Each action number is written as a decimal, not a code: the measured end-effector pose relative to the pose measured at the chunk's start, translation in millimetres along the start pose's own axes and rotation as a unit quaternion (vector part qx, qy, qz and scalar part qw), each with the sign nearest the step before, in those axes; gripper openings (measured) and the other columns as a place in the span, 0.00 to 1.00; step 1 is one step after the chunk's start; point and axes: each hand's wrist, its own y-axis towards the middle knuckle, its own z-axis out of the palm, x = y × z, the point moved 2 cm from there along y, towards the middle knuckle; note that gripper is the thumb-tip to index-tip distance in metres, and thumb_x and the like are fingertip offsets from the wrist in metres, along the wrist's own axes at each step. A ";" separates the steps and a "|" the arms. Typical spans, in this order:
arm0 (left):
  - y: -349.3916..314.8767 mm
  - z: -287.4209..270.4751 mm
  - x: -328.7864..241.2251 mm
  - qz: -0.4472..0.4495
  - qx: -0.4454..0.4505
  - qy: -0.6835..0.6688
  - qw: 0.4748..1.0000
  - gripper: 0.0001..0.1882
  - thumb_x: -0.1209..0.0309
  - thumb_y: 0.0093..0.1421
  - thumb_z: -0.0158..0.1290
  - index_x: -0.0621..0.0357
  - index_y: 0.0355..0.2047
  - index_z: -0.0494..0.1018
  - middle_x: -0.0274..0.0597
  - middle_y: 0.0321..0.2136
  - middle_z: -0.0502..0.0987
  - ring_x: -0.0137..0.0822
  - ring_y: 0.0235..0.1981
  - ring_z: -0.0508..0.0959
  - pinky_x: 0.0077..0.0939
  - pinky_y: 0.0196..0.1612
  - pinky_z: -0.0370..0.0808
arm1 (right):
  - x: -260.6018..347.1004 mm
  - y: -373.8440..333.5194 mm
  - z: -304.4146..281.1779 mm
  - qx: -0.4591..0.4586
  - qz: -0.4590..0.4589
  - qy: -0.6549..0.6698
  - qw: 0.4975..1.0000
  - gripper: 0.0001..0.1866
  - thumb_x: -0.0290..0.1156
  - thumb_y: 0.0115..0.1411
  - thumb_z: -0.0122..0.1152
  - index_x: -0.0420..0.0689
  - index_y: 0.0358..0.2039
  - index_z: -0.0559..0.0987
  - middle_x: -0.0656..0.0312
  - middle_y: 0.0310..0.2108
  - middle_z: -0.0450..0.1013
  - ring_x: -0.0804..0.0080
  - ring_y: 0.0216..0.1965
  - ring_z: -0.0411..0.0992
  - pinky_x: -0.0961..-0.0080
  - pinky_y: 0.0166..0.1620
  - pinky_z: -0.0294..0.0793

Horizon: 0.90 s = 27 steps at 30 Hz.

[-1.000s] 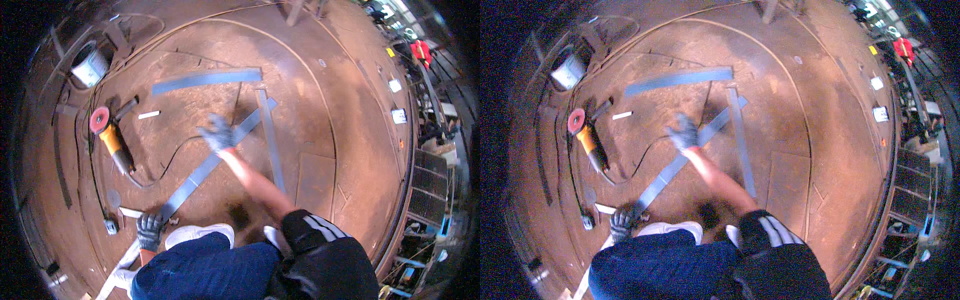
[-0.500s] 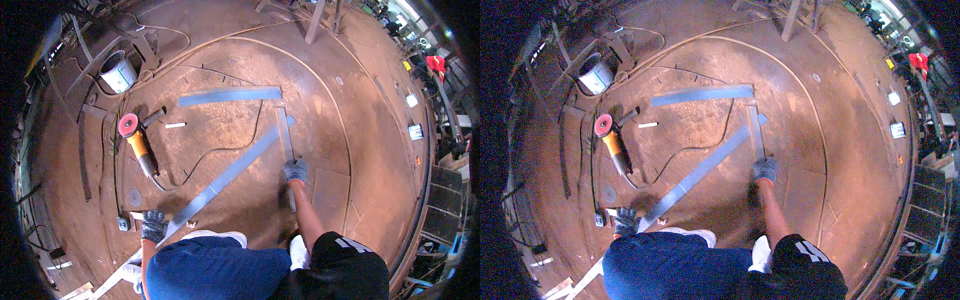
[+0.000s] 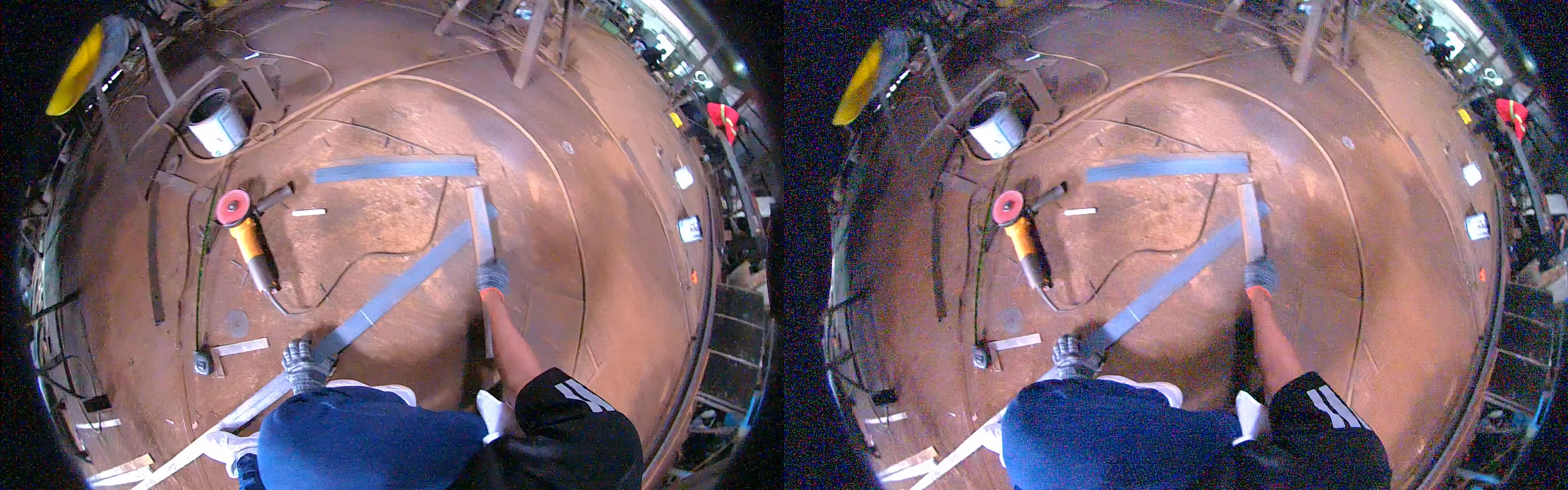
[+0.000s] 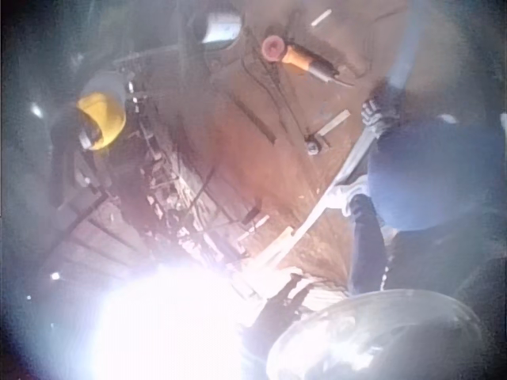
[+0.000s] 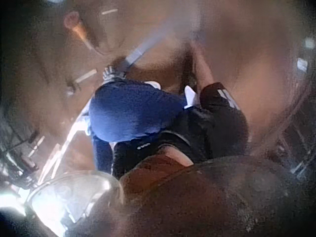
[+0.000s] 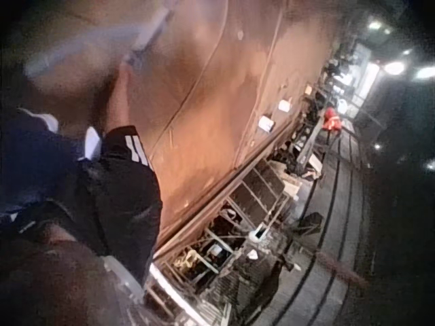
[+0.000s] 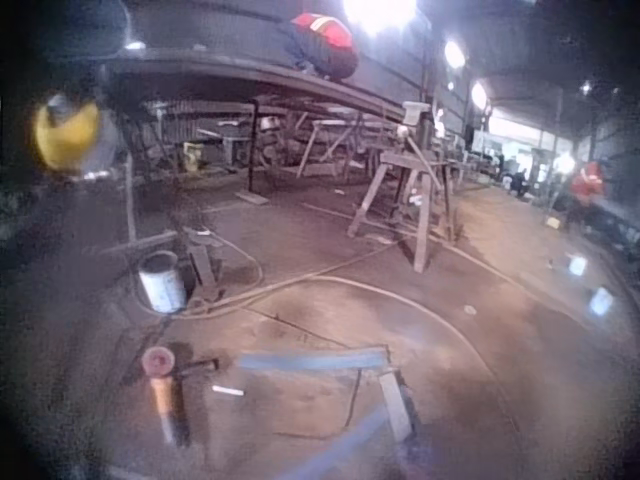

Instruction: The person marks a metal bar with a white marker, then uses an angle grinder to cut the bar, producing sparks. After cutting, the person measures the metal bar with a tape measure.

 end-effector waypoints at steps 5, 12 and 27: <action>-23.2 -36.8 17.7 -0.045 -0.003 0.039 0.998 0.36 0.49 0.35 0.65 0.53 0.43 0.71 0.50 0.43 0.71 0.53 0.48 0.69 0.49 0.51 0.66 | 72.8 -5.6 -19.4 0.003 -0.079 0.069 0.994 0.28 0.54 0.63 0.44 0.40 0.38 0.79 0.45 0.37 0.76 0.48 0.43 0.74 0.57 0.44 0.70; -33.5 -22.8 12.4 -0.061 0.009 0.030 0.998 0.38 0.47 0.31 0.67 0.55 0.41 0.71 0.50 0.41 0.71 0.54 0.45 0.70 0.49 0.50 0.67 | 257.7 69.5 58.9 0.108 -0.363 -0.066 0.923 0.35 0.61 0.63 0.34 0.43 0.40 0.80 0.46 0.41 0.75 0.49 0.46 0.73 0.56 0.50 0.68; -22.0 -9.9 45.2 0.135 0.066 0.032 0.988 0.18 0.54 0.48 0.57 0.52 0.35 0.76 0.49 0.31 0.76 0.54 0.34 0.76 0.48 0.37 0.72 | 229.8 -67.7 42.9 0.353 -0.743 -0.006 0.569 0.24 0.52 0.49 0.63 0.45 0.37 0.77 0.52 0.38 0.73 0.53 0.42 0.72 0.59 0.45 0.71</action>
